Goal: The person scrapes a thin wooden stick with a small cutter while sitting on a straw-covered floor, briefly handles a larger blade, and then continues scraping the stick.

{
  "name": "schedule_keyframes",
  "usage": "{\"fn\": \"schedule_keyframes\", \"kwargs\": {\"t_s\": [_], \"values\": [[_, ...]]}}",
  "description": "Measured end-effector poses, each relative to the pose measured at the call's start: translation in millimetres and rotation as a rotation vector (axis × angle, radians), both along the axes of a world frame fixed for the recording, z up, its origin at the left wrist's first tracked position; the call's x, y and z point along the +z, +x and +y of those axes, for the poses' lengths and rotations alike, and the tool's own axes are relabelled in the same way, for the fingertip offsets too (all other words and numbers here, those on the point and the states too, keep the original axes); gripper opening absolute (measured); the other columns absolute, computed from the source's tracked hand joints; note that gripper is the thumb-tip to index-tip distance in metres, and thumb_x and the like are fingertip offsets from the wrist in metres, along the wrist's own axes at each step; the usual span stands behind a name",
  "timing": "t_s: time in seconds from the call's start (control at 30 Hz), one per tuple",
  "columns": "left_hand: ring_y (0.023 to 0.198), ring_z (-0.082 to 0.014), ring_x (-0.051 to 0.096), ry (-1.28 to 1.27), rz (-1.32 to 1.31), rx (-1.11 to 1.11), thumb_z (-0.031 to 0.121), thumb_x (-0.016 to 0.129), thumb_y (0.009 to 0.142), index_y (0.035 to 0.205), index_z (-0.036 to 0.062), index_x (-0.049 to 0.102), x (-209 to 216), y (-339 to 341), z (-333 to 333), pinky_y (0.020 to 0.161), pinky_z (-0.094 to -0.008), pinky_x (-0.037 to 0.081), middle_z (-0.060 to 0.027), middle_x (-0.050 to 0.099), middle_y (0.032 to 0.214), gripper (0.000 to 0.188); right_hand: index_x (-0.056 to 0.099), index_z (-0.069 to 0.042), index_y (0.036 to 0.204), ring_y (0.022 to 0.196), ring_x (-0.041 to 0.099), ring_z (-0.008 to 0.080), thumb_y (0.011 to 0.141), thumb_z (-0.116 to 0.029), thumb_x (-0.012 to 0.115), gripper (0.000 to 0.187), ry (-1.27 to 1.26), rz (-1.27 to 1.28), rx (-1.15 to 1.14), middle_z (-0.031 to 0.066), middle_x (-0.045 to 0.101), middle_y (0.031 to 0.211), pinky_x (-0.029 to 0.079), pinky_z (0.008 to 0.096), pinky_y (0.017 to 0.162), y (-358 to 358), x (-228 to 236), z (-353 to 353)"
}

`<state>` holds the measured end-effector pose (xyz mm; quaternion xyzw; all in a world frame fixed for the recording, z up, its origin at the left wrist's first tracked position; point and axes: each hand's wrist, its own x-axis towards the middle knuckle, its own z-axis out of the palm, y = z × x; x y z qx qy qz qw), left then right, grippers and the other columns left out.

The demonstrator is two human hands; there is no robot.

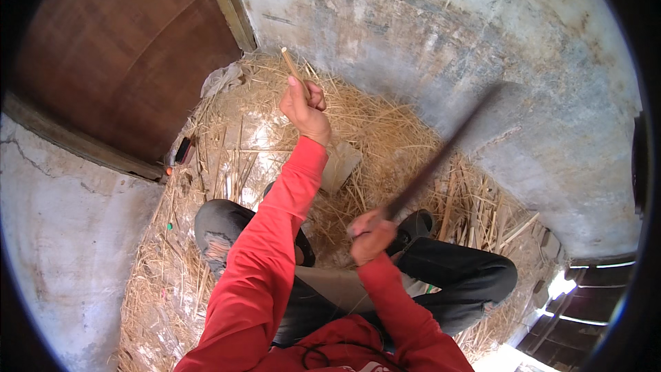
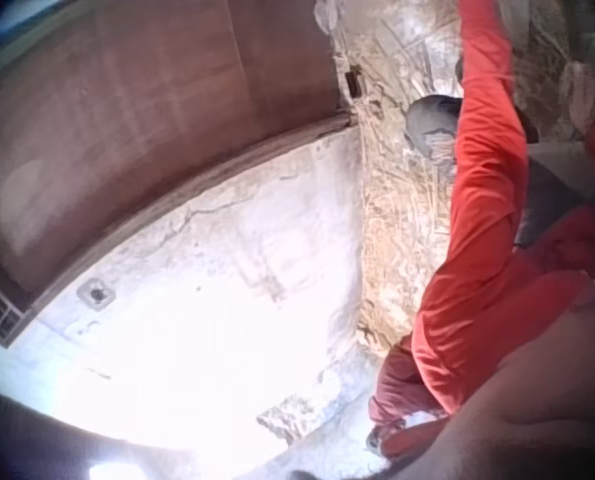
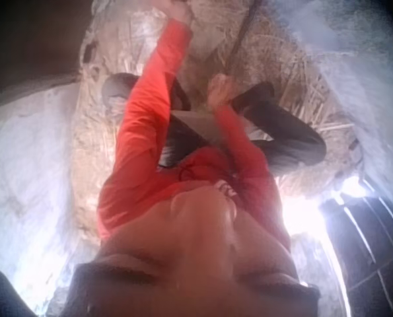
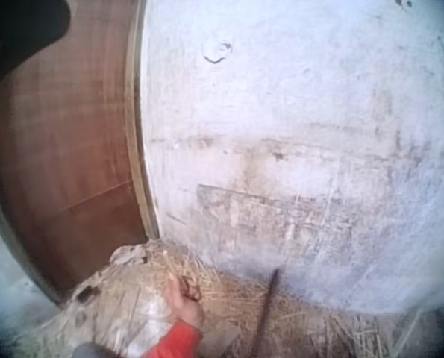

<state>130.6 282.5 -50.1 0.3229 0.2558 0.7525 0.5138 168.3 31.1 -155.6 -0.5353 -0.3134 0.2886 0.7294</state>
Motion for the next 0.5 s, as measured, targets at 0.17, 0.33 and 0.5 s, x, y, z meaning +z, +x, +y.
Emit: {"fn": "schedule_keyframes", "kwargs": {"t_s": [0.17, 0.33, 0.5], "values": [[0.045, -0.0071, 0.026, 0.021, 0.006, 0.034, 0.049, 0.049, 0.103, 0.072, 0.0043, 0.051, -7, 0, 8, 0.042, -0.0265, 0.017, 0.0038, 0.03, 0.054, 0.055, 0.053, -0.007, 0.088, 0.048, 0.046, 0.0123, 0.105, -0.047, 0.049, 0.044, -0.753, 0.447, 0.077, 0.0015, 0.047, 0.062, 0.04, 0.028, 0.044, -4, -82, -13], [0.044, -0.0075, 0.025, 0.027, -0.008, 0.034, 0.049, 0.049, 0.103, 0.072, 0.0042, 0.05, -10, -1, 14, 0.043, -0.0273, 0.016, 0.0042, 0.028, 0.054, 0.054, 0.049, -0.008, 0.087, 0.048, 0.045, 0.0124, 0.104, -0.052, 0.047, 0.047, -0.328, 0.38, 0.022, 0.0019, 0.047, 0.062, 0.039, 0.0286, 0.045, 48, 41, 18], [0.044, -0.0074, 0.025, 0.024, 0.031, 0.039, 0.048, 0.05, 0.102, 0.073, 0.0042, 0.05, -1, 15, 12, 0.042, -0.0269, 0.017, 0.0039, 0.03, 0.054, 0.053, 0.05, -0.007, 0.085, 0.049, 0.047, 0.0139, 0.106, -0.051, 0.041, 0.049, 0.135, -0.042, -0.058, 0.0023, 0.047, 0.061, 0.04, 0.0294, 0.047, 24, 40, 23]]}}
